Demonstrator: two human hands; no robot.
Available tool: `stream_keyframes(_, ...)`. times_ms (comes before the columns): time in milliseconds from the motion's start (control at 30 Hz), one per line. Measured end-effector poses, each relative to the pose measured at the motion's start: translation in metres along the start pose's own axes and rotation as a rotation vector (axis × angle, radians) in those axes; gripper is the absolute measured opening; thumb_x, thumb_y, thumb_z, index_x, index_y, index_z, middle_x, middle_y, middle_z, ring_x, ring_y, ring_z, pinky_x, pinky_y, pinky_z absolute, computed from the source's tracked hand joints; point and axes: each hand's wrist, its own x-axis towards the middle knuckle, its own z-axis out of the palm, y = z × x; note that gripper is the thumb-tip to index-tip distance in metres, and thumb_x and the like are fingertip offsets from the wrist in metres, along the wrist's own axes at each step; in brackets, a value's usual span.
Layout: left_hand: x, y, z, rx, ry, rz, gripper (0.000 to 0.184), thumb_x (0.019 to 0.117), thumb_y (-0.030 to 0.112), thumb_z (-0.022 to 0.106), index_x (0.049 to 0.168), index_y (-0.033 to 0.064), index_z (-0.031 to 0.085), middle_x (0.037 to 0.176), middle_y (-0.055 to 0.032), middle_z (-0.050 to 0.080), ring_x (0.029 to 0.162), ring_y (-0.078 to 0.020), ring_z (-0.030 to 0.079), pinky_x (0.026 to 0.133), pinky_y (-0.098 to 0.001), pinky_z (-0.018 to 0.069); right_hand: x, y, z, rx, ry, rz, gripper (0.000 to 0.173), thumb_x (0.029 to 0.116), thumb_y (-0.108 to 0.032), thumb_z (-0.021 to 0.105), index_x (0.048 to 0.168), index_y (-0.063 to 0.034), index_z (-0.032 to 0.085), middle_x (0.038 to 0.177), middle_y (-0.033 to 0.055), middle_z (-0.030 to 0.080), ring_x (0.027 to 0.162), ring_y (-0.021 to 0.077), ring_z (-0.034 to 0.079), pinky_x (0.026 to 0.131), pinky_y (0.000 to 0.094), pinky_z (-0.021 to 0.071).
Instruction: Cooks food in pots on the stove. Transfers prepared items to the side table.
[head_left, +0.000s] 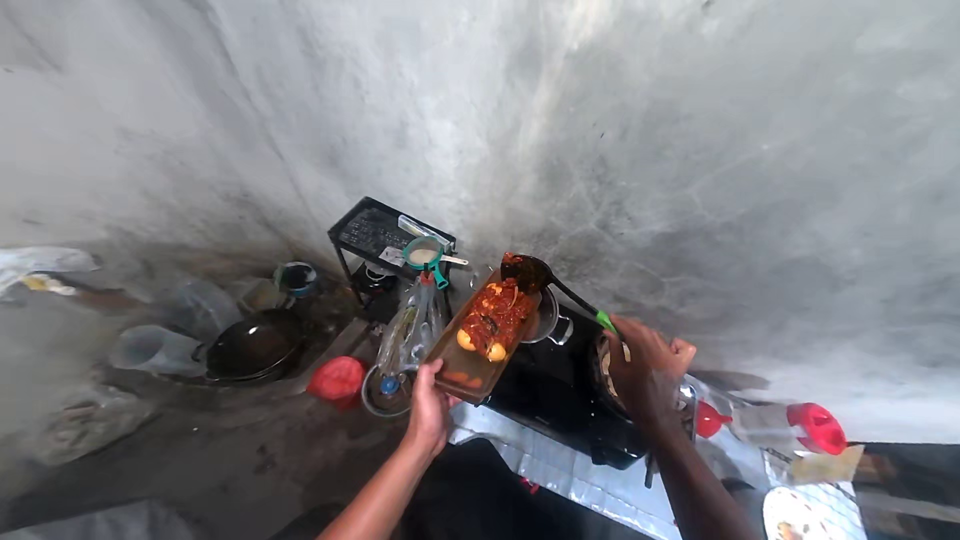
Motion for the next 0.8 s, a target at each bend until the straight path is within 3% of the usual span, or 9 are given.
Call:
stream_keyframes(300,0.0,-0.004,0.001,-0.057,-0.013,-0.048,0.047,0.1086,0.034,0.023,0.121,0.0026,0.056,0.095,-0.0153,0.073,0.084,-0.0268,0.073,0.074,-0.0422,0.0609,-0.021,-0.009,-0.001,0.021,0.115,0.014,0.013,0.0962,-0.024,0.071,0.107,-0.0208,0.079,0.104,-0.0035,0.078,0.089,0.0111,0.07,0.086,0.0438,0.0437)
stream_keyframes(567,0.001,-0.005,-0.001,-0.067,-0.021,-0.033,0.046,0.1083,0.032,0.024,0.119,0.0022,0.056,0.093,-0.0162,0.073,0.083,-0.0281,0.073,0.074,-0.0434,0.0612,-0.014,-0.004,-0.009,-0.083,0.072,-0.028,0.016,0.098,-0.023,0.066,0.107,-0.0237,0.079,0.103,-0.0041,0.077,0.087,0.0137,0.069,0.086,0.0459,0.0421)
stream_keyframes(800,-0.002,0.0,-0.006,-0.068,-0.032,-0.033,0.047,0.1085,0.031,0.02,0.113,0.0033,0.057,0.088,-0.0134,0.073,0.082,-0.0258,0.073,0.074,-0.0416,0.0614,-0.017,-0.02,0.011,0.046,0.056,0.053,0.013,0.0971,-0.024,0.069,0.105,-0.0217,0.079,0.103,-0.0029,0.078,0.089,0.0128,0.071,0.085,0.0434,0.0459)
